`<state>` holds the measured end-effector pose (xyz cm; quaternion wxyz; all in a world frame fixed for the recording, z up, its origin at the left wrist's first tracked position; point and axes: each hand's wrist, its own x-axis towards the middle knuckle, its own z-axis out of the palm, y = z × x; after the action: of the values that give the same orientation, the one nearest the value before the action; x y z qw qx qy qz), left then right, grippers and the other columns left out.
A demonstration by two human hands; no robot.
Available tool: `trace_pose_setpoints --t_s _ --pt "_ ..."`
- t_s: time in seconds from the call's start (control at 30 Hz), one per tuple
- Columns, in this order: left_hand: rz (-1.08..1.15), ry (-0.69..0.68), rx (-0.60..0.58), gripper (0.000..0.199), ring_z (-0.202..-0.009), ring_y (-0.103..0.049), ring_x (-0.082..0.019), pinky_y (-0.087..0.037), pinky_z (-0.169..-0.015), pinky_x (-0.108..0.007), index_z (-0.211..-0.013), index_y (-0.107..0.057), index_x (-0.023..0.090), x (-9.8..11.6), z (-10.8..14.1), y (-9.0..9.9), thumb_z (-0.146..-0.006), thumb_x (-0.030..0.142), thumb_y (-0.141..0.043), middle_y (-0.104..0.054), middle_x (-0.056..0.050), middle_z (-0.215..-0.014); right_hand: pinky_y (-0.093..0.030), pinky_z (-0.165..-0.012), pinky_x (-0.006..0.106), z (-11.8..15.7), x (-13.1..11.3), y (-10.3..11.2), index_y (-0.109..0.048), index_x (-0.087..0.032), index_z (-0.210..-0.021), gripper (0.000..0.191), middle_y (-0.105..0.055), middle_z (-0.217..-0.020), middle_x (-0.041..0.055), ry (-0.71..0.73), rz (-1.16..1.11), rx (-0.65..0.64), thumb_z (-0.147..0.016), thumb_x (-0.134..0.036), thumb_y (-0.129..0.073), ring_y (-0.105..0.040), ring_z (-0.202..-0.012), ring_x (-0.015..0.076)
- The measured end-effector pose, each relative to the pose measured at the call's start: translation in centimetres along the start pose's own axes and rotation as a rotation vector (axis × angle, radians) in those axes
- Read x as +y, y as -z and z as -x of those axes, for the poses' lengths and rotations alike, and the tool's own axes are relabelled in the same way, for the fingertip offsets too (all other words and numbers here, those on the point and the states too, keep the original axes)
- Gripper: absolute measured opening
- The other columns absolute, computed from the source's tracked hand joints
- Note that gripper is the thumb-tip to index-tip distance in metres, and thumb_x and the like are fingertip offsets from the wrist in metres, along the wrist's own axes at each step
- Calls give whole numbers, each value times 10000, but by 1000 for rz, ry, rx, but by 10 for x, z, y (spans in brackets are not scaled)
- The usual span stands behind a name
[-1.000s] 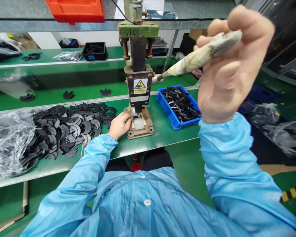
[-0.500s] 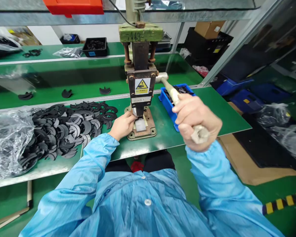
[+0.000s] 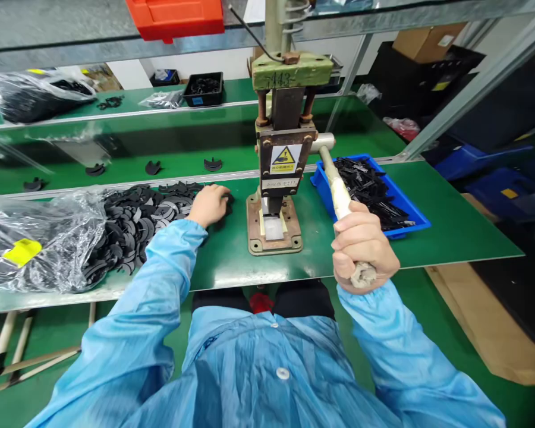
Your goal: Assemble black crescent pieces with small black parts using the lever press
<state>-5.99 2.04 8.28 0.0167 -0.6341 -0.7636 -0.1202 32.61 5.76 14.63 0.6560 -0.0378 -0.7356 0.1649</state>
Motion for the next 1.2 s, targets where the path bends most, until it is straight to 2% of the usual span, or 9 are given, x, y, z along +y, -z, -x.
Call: trace_pose_setpoints --t_s 0.13,0.27,0.5,0.63,0.73,0.87,1.0,1.07,1.2 --pt "-156 53 -215 529 -1434 -579 -372 -451 -1197 -487 -1485 -696 201 -36 -37 9 -988 369 -629 -710 -147 -1500 -570 -1180 645 1 0 -2 -600 -239 -729 217 -684 -732 -42 -14 -8 21 -888 -276 -743 -725 -888 185" --pt "-225 68 -414 624 -1450 -572 -401 -425 -1197 -527 -1508 -687 253 -36 -62 6 -931 487 -726 -737 -159 -1464 -576 -1180 623 2 1 -1 -613 -256 -746 179 -686 -723 -39 9 -7 9 -851 -262 -758 -731 -872 198" --pt "-75 103 -430 500 -1214 -709 -347 -510 -1071 -422 -1264 -789 235 -20 -80 -6 -811 443 -830 -817 -135 -1238 -612 -1108 588 1 4 -3 -610 -264 -742 186 -677 -700 -41 25 -1 46 -843 -286 -765 -722 -838 201" --pt "124 47 -340 261 -1011 -742 -314 -545 -962 -383 -1058 -796 210 -9 -69 -5 -910 407 -711 -810 -116 -1006 -608 -1098 573 1 6 -4 -609 -257 -742 201 -675 -695 -41 59 -14 45 -845 -302 -775 -730 -846 196" --pt "293 72 -222 234 -936 -727 -288 -547 -901 -375 -965 -755 201 4 -48 -2 -992 396 -628 -779 -107 -933 -613 -1084 586 2 7 -4 -603 -261 -756 199 -672 -703 -44 65 -5 42 -861 -310 -765 -741 -858 199" --pt "767 286 -153 319 -674 -632 -174 -518 -678 -298 -870 -670 193 34 -10 -2 -1062 431 -580 -695 -49 -767 -613 -1094 556 2 9 -6 -593 -252 -760 215 -666 -708 -48 90 -18 61 -872 -293 -772 -736 -872 179" --pt "1262 450 -177 319 -712 -686 -134 -563 -664 -248 -878 -645 177 72 19 -6 -939 442 -811 -757 -58 -854 -624 -1068 560 2 10 -9 -584 -260 -751 228 -670 -703 -53 95 -21 73 -866 -309 -775 -728 -862 181" --pt "1350 474 -204 364 -730 -708 -135 -575 -652 -240 -863 -651 174 85 25 -7 -869 448 -890 -776 -61 -886 -623 -1070 570 1 9 -9 -583 -262 -749 227 -661 -694 -51 90 -13 79 -873 -323 -764 -729 -856 184" --pt "1271 468 -195 377 -510 -534 -73 -438 -493 -195 -792 -695 164 97 24 -10 -866 472 -900 -630 21 -634 -611 -1090 594 1 6 -8 -580 -266 -756 226 -655 -693 -47 60 2 56 -893 -338 -745 -728 -866 189"
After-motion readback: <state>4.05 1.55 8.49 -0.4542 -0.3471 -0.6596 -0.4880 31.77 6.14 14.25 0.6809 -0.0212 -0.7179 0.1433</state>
